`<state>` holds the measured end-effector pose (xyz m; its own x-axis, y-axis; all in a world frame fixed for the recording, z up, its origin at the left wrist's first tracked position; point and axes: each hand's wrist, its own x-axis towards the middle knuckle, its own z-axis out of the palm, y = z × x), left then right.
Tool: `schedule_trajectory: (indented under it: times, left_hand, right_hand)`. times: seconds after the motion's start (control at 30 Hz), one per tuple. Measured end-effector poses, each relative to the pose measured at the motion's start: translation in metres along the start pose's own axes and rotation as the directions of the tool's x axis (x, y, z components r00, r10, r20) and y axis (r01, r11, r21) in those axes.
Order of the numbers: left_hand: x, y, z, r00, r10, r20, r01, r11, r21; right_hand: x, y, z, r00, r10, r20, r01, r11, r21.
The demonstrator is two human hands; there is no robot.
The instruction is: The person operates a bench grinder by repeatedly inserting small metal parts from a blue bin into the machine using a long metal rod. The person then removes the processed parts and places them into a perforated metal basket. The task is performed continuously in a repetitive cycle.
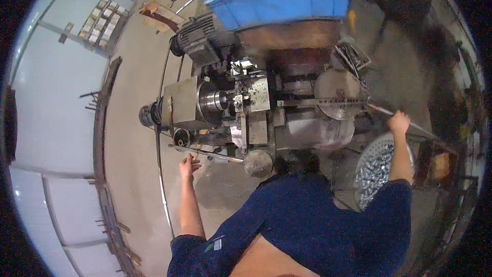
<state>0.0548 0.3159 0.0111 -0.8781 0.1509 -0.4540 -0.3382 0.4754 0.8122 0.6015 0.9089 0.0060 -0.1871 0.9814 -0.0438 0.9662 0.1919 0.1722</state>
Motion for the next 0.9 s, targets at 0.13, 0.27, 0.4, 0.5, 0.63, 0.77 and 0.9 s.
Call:
schedule_trajectory:
  times: [0.13,0.27,0.4,0.5,0.63,0.77,0.9]
  left_hand:
    - [0.016,-0.007,0.014,0.996,-0.034,0.088,0.040,0.996,-0.076]
    - [0.012,0.007,0.062,0.994,-0.098,-0.043,0.090,0.984,-0.156]
    - [0.015,0.001,0.074,0.985,-0.074,-0.156,0.037,0.973,-0.227]
    - [0.015,0.004,0.078,0.975,-0.040,-0.219,-0.006,0.978,-0.207]
    - [0.021,-0.004,0.076,0.956,0.032,-0.292,-0.086,0.981,-0.173]
    - [0.029,-0.008,0.063,0.985,0.055,-0.165,-0.073,0.992,-0.106]
    - [0.026,0.005,0.069,0.975,-0.101,-0.199,0.108,0.994,0.026]
  right_hand:
    - [-0.015,0.011,0.038,1.000,0.005,-0.029,-0.003,0.999,0.051]
    - [-0.083,0.014,0.047,0.991,0.021,-0.131,0.004,0.983,0.182]
    - [-0.141,-0.015,0.013,0.994,0.111,0.007,-0.109,0.956,0.274]
    - [-0.161,-0.026,0.012,0.990,0.137,0.018,-0.134,0.920,0.368]
    - [-0.170,-0.039,0.006,0.979,0.190,0.072,-0.203,0.900,0.385]
    - [-0.171,-0.041,0.003,0.970,0.211,0.117,-0.241,0.887,0.394]
    - [-0.166,-0.029,0.018,0.979,0.165,0.118,-0.198,0.908,0.369]
